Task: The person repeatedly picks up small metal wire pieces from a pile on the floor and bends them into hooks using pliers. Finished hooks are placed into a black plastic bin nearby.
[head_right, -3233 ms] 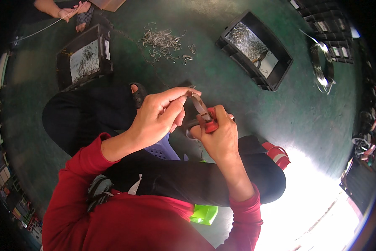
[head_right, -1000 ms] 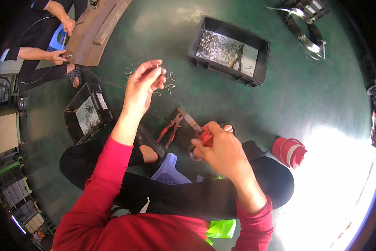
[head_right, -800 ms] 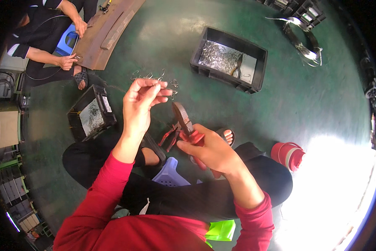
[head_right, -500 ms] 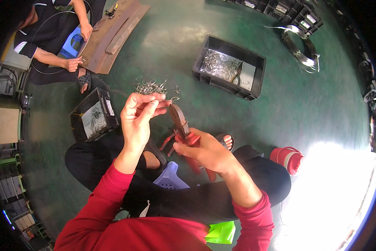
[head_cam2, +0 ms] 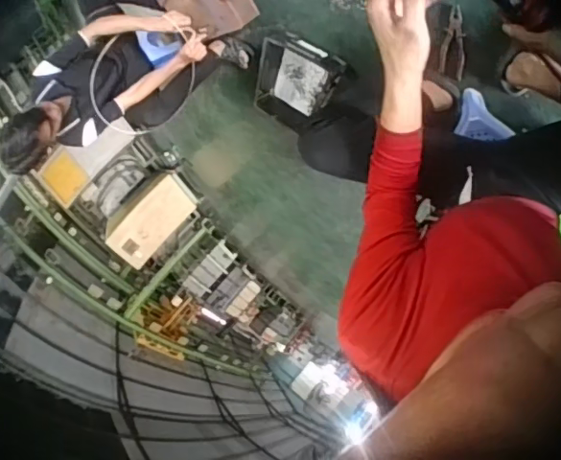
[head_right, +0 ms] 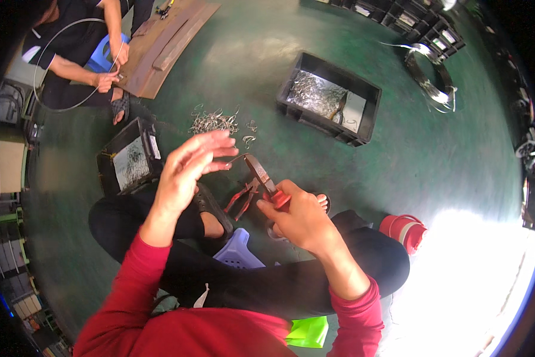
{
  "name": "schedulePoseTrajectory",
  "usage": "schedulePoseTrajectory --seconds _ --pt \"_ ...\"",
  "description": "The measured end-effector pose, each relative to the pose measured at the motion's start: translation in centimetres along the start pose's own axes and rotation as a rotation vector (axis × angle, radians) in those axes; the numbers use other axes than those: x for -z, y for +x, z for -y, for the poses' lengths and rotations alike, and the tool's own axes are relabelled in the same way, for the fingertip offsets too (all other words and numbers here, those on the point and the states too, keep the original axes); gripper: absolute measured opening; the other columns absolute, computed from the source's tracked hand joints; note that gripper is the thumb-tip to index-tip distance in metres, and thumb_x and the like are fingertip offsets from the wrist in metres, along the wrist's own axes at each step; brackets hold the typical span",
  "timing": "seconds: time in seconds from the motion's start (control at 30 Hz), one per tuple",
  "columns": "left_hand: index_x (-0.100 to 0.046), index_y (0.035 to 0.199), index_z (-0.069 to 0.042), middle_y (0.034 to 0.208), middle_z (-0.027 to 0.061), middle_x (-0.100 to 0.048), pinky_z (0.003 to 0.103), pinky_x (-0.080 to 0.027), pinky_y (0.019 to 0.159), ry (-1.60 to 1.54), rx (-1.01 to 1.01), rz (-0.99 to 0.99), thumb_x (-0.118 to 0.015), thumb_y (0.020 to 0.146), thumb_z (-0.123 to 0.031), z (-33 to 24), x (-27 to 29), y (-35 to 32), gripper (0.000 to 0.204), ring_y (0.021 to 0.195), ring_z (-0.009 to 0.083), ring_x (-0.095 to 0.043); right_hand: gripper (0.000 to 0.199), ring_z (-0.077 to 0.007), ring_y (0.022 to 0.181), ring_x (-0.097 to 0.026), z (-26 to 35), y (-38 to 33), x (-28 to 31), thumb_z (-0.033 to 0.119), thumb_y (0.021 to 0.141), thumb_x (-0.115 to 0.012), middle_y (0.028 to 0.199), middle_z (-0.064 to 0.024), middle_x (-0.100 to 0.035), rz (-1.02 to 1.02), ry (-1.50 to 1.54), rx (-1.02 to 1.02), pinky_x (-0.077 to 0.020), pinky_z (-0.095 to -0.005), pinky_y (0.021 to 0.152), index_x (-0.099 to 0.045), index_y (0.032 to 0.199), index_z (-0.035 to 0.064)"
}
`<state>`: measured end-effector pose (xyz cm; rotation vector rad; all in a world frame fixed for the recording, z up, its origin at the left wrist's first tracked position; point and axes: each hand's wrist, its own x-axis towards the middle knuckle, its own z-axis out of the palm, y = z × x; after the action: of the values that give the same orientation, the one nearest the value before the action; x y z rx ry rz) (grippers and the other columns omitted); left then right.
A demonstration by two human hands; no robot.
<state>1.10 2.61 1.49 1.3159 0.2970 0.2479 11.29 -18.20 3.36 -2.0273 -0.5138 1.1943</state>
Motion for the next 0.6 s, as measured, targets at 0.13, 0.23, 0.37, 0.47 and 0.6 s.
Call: schedulePoseTrajectory --seconds 0.13,0.23,0.37,0.47,0.6 --pt "-0.062 0.122 -0.002 0.098 0.0099 -0.069 0.030 -0.054 0.077 0.279 0.224 0.213 -0.053 0.098 -0.013 -1.1 1.1 0.4 0.028 0.089 0.0157 -0.067 0.028 -0.0104 0.063 -0.057 0.5 -0.1 -0.5 0.026 0.089 -0.066 0.065 -0.0050 -0.060 0.048 -0.035 0.035 -0.0453 -0.0276 0.062 -0.058 0.096 0.0002" --pt "-0.066 0.117 -0.002 0.076 0.0047 -0.065 0.024 -0.050 0.060 0.226 0.253 0.202 -0.057 0.095 -0.010 -1.3 0.5 -0.2 0.024 0.064 0.0100 -0.062 0.029 -0.0092 0.058 -0.055 0.7 0.1 -0.4 0.027 0.090 -0.066 0.062 -0.0042 -0.060 0.101 -0.021 0.017 -0.0435 -0.0261 0.058 -0.057 0.098 0.0006" --pt "-0.066 0.117 -0.003 0.064 0.0006 -0.057 0.022 -0.043 0.052 0.263 0.167 0.181 -0.054 0.095 -0.007 -1.3 0.2 -0.8 0.025 0.054 0.0061 -0.053 0.028 -0.0089 0.063 -0.053 0.7 0.4 -0.7 0.025 0.090 -0.066 0.068 -0.0029 -0.061 0.164 0.106 -0.001 -0.0433 -0.0251 0.064 -0.056 0.100 0.0007" --pt "-0.066 0.118 -0.003 0.060 -0.0008 -0.054 0.022 -0.039 0.049 0.183 0.230 0.162 -0.052 0.095 -0.005 -1.2 0.4 -0.9 0.027 0.051 0.0050 -0.050 0.028 -0.0086 0.070 -0.056 0.7 0.7 -0.8 0.024 0.090 -0.066 0.073 -0.0028 -0.063 0.199 0.064 0.003 -0.0434 -0.0255 0.073 -0.055 0.102 0.0007" --pt "-0.066 0.118 -0.003 0.059 -0.0014 -0.052 0.022 -0.037 0.046 0.139 0.213 0.169 -0.051 0.096 -0.006 -1.0 0.7 -1.0 0.027 0.048 0.0045 -0.047 0.028 -0.0093 0.076 -0.058 0.8 0.9 -1.0 0.024 0.090 -0.066 0.075 -0.0037 -0.065 0.219 0.077 -0.004 -0.0433 -0.0261 0.078 -0.056 0.101 0.0007"
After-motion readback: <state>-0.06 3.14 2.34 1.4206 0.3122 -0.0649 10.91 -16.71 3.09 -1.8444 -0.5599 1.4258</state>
